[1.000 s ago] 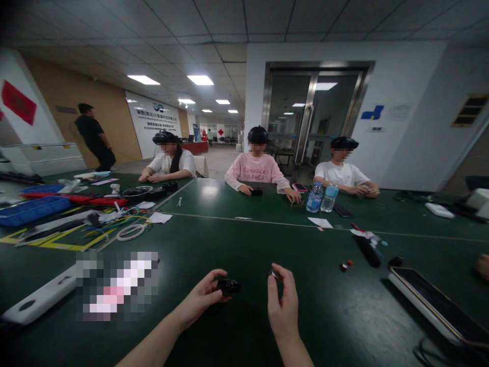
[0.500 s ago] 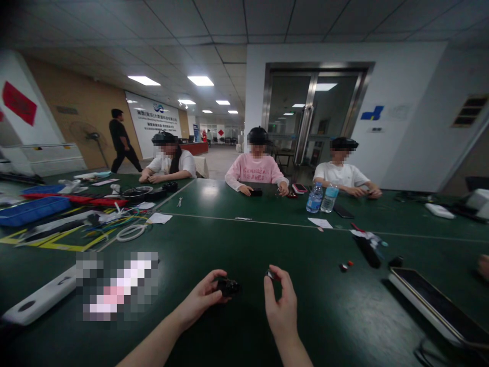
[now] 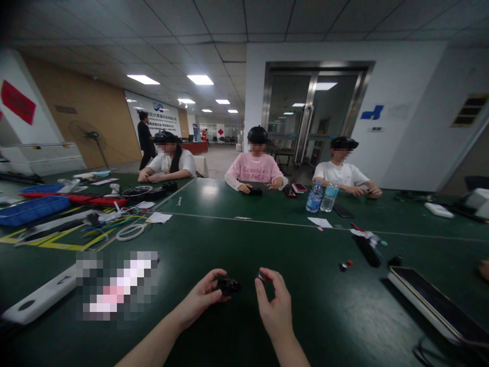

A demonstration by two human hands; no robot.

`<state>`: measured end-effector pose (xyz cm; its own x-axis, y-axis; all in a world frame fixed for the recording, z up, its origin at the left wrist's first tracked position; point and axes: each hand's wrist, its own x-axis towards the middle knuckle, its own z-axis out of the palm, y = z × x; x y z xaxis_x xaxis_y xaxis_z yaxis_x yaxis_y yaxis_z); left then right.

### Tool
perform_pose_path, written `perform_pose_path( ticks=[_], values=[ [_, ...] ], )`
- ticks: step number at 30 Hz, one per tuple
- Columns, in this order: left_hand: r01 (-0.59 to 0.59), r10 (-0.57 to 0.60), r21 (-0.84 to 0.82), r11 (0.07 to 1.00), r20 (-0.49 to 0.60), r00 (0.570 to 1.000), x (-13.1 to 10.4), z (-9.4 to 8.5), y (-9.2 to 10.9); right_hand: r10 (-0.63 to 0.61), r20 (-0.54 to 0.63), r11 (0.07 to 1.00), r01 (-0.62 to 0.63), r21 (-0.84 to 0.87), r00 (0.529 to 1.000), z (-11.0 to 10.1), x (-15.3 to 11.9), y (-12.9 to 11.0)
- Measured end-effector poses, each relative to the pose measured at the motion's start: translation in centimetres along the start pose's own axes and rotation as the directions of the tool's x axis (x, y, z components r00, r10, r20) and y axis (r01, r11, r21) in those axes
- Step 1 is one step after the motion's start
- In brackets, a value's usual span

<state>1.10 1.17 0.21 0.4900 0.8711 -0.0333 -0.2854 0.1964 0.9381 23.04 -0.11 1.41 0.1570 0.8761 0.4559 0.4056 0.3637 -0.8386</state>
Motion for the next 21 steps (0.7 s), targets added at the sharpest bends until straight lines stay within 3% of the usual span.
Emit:
perform_pose_path(
  ticks=[8,15,21],
  values=[
    [-0.040,0.041,-0.034,0.999,0.025,0.999,0.2,0.1,-0.3,-0.023,0.118,1.000,0.023,-0.002,0.993,0.9,-0.4,-0.2],
    [-0.039,0.039,-0.047,0.998,0.018,0.999,0.4,0.1,-0.6,-0.078,0.280,0.994,0.095,-0.046,0.957,2.2,-0.7,-0.7],
    [-0.032,0.032,-0.006,0.999,0.012,0.999,0.4,0.2,-0.4,-0.008,0.350,0.989,0.059,-0.137,0.937,3.2,-0.9,-1.3]
  ],
)
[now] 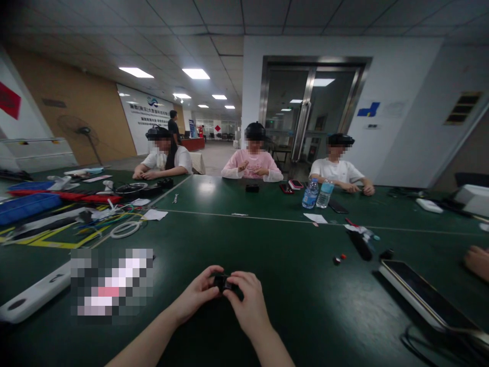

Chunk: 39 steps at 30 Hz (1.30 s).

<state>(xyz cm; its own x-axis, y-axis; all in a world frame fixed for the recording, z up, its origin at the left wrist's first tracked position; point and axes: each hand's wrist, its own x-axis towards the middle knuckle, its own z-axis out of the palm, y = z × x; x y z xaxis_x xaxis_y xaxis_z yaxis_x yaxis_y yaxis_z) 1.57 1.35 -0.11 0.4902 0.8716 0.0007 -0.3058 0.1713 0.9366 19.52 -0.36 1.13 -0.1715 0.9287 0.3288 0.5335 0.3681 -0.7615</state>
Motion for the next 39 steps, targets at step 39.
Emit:
perform_pose_path(
  ticks=[39],
  values=[
    [-0.018,0.026,0.169,0.985,-0.050,0.998,0.1,0.8,-0.6,0.090,0.211,0.984,-0.119,0.131,0.973,-0.3,-0.7,-0.4]
  ],
)
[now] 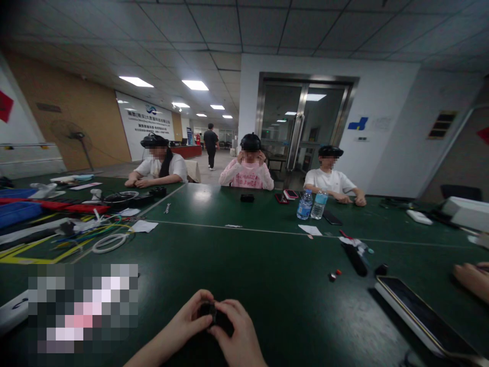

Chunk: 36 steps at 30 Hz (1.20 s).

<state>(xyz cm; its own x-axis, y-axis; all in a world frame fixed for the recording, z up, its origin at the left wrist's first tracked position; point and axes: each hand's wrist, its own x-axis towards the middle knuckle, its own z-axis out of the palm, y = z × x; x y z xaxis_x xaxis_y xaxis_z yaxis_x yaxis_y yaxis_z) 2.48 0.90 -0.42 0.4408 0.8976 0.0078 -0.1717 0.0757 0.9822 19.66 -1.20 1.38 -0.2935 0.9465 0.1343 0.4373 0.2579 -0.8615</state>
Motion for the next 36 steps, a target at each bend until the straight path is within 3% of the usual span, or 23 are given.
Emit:
perform_pose_path(
  ticks=[14,19,29,36],
  values=[
    [-0.001,0.001,-0.028,1.000,-0.021,1.000,0.2,-0.2,-0.8,-0.067,-0.019,0.995,0.068,0.078,0.998,0.3,0.3,0.5],
    [-0.010,0.009,-0.028,1.000,-0.003,1.000,0.3,-0.4,-1.2,-0.024,-0.012,0.996,0.025,0.088,1.000,0.6,0.3,0.7],
    [0.016,-0.015,-0.067,0.998,0.004,1.000,0.1,0.1,-0.4,-0.013,0.023,0.996,0.011,0.093,1.000,1.4,0.5,3.2],
    [0.003,-0.001,-0.086,0.996,0.019,1.000,0.2,-0.4,-1.5,0.007,0.034,0.993,-0.011,0.119,0.999,2.0,0.7,5.0]
  ],
)
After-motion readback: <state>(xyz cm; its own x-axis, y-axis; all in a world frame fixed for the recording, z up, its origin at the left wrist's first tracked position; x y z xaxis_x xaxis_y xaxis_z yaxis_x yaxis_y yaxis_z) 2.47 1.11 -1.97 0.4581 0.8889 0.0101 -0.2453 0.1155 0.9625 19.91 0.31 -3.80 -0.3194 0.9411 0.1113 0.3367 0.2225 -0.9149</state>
